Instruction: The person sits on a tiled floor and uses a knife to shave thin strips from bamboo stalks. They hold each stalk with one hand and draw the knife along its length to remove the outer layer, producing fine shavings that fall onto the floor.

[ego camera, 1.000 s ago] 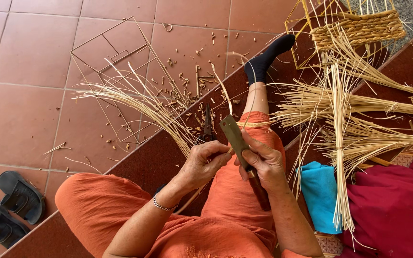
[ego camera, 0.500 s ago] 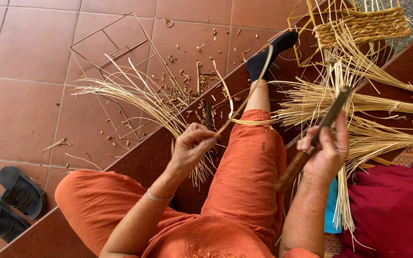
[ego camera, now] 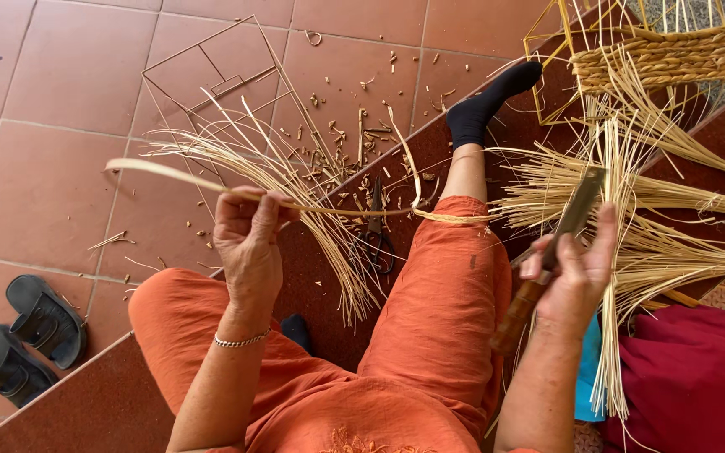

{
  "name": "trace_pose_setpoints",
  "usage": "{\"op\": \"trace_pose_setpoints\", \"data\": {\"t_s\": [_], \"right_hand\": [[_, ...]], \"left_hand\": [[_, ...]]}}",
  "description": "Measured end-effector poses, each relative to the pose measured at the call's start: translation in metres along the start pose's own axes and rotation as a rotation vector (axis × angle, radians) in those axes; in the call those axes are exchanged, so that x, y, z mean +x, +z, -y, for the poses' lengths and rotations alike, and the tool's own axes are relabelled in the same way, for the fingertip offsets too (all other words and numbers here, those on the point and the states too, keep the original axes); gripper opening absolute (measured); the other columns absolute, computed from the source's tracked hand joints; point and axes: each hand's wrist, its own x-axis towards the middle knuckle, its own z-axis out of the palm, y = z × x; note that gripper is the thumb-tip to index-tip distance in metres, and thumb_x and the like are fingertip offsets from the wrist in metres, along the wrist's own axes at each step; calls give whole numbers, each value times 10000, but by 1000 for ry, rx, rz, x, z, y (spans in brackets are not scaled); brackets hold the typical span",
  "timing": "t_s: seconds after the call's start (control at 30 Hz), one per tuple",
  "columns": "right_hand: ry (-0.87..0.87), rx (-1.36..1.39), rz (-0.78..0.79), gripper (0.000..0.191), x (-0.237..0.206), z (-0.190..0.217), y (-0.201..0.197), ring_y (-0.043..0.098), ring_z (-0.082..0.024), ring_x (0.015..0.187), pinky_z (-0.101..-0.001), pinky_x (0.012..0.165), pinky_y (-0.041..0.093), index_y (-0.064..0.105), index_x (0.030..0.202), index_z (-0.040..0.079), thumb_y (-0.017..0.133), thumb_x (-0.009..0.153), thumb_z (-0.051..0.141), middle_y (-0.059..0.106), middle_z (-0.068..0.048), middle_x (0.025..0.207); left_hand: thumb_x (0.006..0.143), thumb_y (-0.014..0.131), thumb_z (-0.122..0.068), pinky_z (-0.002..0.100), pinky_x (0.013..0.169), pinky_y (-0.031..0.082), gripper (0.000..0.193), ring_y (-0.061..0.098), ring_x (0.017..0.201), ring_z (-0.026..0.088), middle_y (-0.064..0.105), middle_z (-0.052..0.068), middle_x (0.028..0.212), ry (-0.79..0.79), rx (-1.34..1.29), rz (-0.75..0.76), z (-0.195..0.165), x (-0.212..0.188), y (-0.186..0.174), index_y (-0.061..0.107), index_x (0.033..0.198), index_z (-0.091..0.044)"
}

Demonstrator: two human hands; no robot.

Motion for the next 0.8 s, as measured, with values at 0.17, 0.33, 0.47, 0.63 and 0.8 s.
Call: {"op": "trace_pose_setpoints", "data": {"t_s": [0.17,0.33,0.47,0.63,0.8], "right_hand": [[265,161,395,491,-25,-13,45,580,-127,470,-267,379,479,461,1490,7,583,1041,161,679,-78,771],[645,391,749,513,-51,-40,101,571,-149,442,-272,388,479,442,1511,-1,562,1027,117,699,-123,790],[760,555,819,518,-58,-48,124,578,-171,465,-299,458,526,422,1551,64,514,1041,57,691,-148,842],[718,519,812,471,-53,-52,130,570,-182,470,-304,451,518,470,1520,72,495,1052,27,682,-168,854],[710,501,854,448,-43,-49,122,568,-186,477,-318,466,506,501,1508,61,486,1062,21,680,-184,859]], "left_hand": [[1052,645,-49,400,865,651,49,759,973,237,751,161,1052,-42,-13,-4,0,-18,4,619,1093,-51],[1062,611,-30,410,927,634,37,745,1020,254,745,186,1098,-106,-111,-8,-4,-40,13,584,1072,-53],[1040,594,-15,403,932,630,45,752,1016,253,735,188,1116,-190,-126,-22,-6,-56,15,569,1064,-44],[1044,575,-123,375,870,652,143,761,944,216,742,189,1071,-464,18,89,-20,-66,-8,606,1094,8],[1028,670,-166,329,741,606,139,715,818,183,750,101,937,85,743,295,-49,-79,-16,692,1082,-41]]}}
